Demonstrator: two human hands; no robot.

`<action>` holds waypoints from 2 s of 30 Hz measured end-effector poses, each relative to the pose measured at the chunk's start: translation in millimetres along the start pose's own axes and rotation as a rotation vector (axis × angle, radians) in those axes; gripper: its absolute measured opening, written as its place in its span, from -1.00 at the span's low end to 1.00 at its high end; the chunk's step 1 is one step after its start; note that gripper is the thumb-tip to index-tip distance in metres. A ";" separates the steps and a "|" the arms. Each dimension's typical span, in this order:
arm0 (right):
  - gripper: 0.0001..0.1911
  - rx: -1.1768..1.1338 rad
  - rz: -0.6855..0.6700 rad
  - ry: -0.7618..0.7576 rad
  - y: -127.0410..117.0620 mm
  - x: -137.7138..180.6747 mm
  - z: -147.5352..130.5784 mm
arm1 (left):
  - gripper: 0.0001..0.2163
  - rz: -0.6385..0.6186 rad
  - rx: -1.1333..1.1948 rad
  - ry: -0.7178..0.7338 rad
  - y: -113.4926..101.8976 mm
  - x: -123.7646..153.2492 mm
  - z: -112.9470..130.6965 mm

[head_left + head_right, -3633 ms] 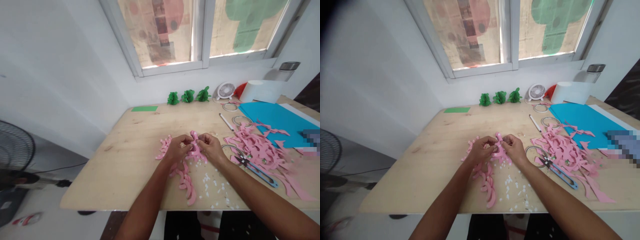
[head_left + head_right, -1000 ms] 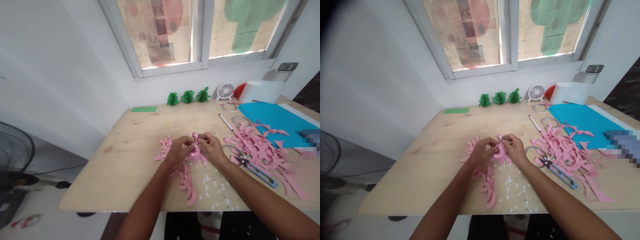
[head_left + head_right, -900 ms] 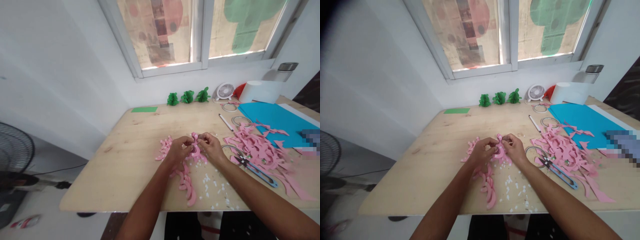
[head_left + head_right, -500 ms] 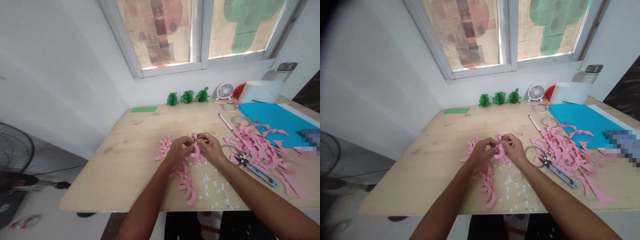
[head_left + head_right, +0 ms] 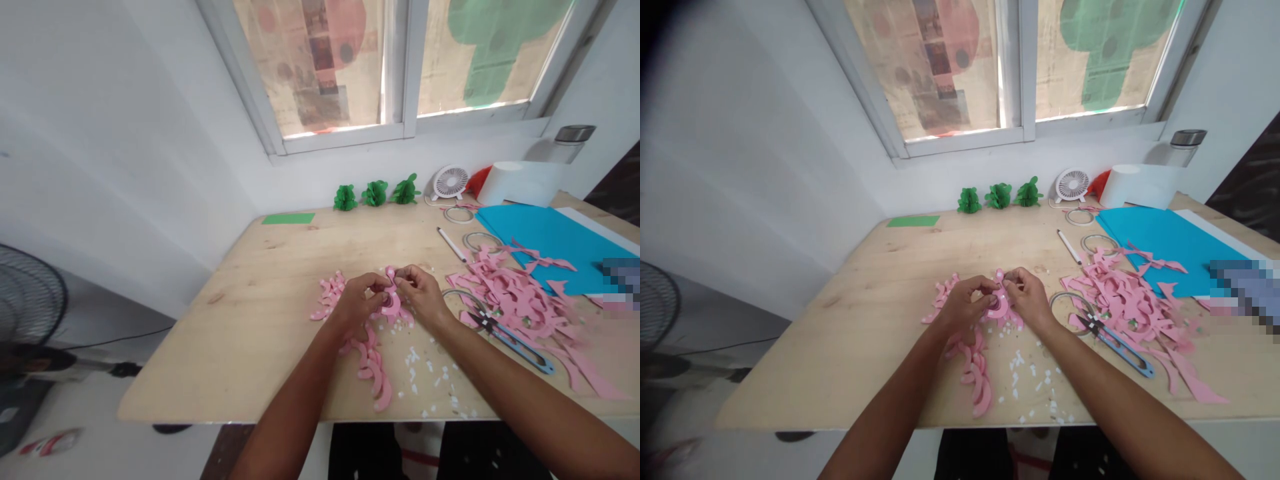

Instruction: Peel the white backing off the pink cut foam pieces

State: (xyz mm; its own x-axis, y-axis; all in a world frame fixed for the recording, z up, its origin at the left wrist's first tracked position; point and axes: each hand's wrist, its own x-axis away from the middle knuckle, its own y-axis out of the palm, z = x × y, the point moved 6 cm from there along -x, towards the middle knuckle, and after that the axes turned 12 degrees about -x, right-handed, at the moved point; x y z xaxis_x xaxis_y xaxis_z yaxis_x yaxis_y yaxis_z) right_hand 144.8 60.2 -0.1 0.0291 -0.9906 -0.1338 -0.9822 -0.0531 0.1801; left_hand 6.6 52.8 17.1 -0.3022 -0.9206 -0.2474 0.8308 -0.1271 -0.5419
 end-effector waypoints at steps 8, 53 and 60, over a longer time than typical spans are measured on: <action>-0.81 -0.013 0.025 -0.002 -1.9 -1.3 2.4 | -0.82 0.010 -0.028 0.020 -1.0 -1.9 -0.6; -0.79 -0.078 0.116 0.056 -6.4 -1.5 3.7 | -0.80 -0.032 0.025 -0.010 2.2 -0.8 -1.4; -0.77 -0.103 0.102 0.061 -4.5 -0.7 3.2 | -0.83 -0.021 0.047 -0.046 2.5 -0.8 -2.6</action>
State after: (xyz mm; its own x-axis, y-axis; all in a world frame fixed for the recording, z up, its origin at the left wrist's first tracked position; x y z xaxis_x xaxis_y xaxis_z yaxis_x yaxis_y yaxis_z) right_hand 148.6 61.5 -4.0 -0.0554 -0.9971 -0.0513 -0.9565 0.0383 0.2892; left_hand 7.7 54.2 13.8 -0.2988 -0.9333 -0.1991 0.8461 -0.1626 -0.5076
